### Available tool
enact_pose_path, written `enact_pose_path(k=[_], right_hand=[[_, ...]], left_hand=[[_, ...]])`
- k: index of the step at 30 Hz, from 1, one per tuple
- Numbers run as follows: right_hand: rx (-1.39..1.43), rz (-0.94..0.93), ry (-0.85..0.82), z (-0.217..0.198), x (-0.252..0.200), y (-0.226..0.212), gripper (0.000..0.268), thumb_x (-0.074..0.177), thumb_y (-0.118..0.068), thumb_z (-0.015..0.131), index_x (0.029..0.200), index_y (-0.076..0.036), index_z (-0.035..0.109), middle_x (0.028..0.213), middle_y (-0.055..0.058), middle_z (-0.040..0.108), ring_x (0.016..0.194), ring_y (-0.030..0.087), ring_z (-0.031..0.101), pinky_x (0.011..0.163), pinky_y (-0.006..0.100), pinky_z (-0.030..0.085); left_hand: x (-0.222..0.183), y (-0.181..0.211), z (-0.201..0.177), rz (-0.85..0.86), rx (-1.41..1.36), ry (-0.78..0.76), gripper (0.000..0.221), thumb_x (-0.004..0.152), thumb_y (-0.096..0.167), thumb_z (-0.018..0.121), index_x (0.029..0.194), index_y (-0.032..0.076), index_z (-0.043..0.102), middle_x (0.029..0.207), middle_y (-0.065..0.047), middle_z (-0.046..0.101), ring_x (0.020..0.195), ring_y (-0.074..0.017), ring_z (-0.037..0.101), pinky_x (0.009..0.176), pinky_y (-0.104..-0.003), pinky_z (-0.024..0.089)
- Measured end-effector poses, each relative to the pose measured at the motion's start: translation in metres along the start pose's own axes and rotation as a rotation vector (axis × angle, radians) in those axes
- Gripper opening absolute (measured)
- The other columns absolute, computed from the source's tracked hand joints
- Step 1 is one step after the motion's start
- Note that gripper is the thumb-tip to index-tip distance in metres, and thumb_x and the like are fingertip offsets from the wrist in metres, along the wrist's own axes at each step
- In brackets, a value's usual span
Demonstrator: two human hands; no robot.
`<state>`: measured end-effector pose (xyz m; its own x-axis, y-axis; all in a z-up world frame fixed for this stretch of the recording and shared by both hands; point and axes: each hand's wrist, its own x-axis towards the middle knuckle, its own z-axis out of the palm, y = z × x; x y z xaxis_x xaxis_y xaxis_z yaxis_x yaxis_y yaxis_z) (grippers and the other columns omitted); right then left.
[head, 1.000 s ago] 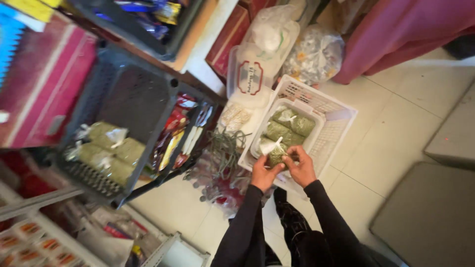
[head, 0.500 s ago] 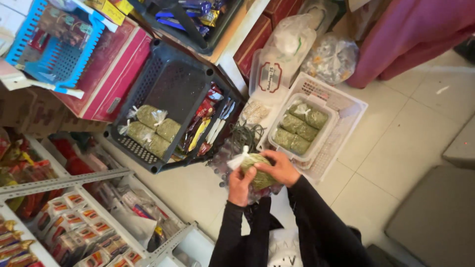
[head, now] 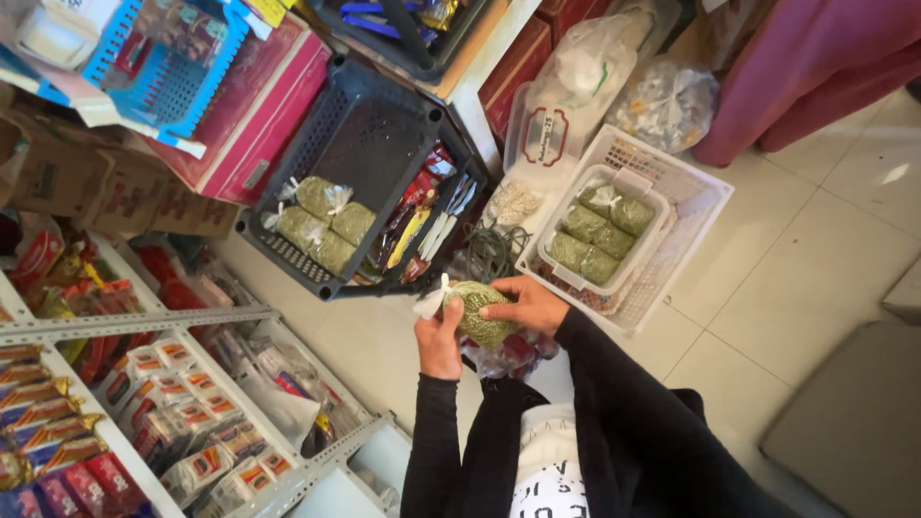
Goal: The person picks up small, wrapped packages of green food items from a white basket and places them into a black plastic crate. They repeat this action several times, arranging the packages neatly inside the crate.
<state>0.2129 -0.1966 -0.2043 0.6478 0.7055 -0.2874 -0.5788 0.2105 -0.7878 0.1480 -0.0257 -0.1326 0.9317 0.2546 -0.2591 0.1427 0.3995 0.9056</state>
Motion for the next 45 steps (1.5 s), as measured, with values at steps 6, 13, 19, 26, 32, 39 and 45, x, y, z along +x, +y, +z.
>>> enact_pose_path(k=[6,13,19,26,32,39,45], right_hand=[[0.331,0.092,-0.032,0.026,-0.015,-0.031,0.045,0.079,-0.010,0.078,0.122,-0.010,0.064,0.108,0.001,0.075,0.097,0.013,0.072,0.084,0.031,0.060],[0.272,0.017,0.058,0.030,0.003,0.016,0.045,0.084,-0.001,0.078,0.126,-0.001,0.064,0.105,0.007,0.072,0.091,0.015,0.070,0.080,0.031,0.058],[0.327,-0.018,0.028,0.053,0.006,-0.001,0.042,0.088,-0.002,0.077,0.127,0.000,0.062,0.111,0.008,0.072,0.097,0.016,0.070,0.085,0.032,0.058],[0.326,-0.082,0.116,0.066,0.011,-0.008,0.046,0.087,-0.002,0.075,0.130,0.000,0.061,0.117,0.010,0.072,0.101,0.019,0.071,0.088,0.036,0.060],[0.346,-0.063,0.113,0.059,0.013,-0.001,0.044,0.089,-0.002,0.074,0.130,0.002,0.061,0.116,0.010,0.071,0.100,0.020,0.070,0.086,0.038,0.060],[0.420,-0.080,0.097,0.061,0.015,0.001,0.032,0.095,-0.010,0.073,0.123,0.000,0.062,0.106,0.009,0.073,0.092,0.021,0.072,0.075,0.040,0.061],[0.359,0.018,0.123,0.064,0.015,0.007,0.031,0.092,-0.012,0.074,0.120,-0.003,0.065,0.107,0.006,0.073,0.092,0.018,0.073,0.077,0.037,0.062]], left_hand=[[0.000,-0.013,-0.022,0.165,0.127,0.185,0.031,0.096,0.021,0.074,0.110,-0.006,0.072,0.103,-0.009,0.074,0.092,-0.0168,0.066,0.084,-0.033,0.054],[-0.002,0.005,-0.023,0.086,-0.073,0.133,0.033,0.094,0.020,0.074,0.114,-0.005,0.069,0.108,-0.011,0.073,0.097,-0.0194,0.069,0.089,-0.035,0.055],[0.002,-0.001,-0.035,0.048,-0.045,0.092,0.035,0.091,0.014,0.077,0.120,-0.003,0.067,0.111,-0.010,0.072,0.099,-0.0216,0.068,0.090,-0.037,0.056],[0.011,0.019,-0.024,0.126,-0.164,0.114,0.038,0.089,0.011,0.077,0.123,0.000,0.064,0.111,-0.009,0.071,0.100,-0.0215,0.069,0.090,-0.037,0.058],[0.012,0.002,-0.033,0.079,-0.163,0.074,0.036,0.090,0.007,0.078,0.121,-0.003,0.063,0.112,-0.012,0.071,0.100,-0.0232,0.069,0.090,-0.038,0.057],[0.004,0.029,-0.017,0.032,-0.237,0.060,0.043,0.084,0.017,0.077,0.124,0.006,0.065,0.112,-0.004,0.072,0.102,-0.0159,0.070,0.093,-0.033,0.057],[0.012,-0.006,-0.062,0.218,0.093,0.213,0.035,0.099,0.020,0.076,0.117,-0.009,0.071,0.107,-0.013,0.072,0.096,-0.0217,0.066,0.087,-0.037,0.056]])
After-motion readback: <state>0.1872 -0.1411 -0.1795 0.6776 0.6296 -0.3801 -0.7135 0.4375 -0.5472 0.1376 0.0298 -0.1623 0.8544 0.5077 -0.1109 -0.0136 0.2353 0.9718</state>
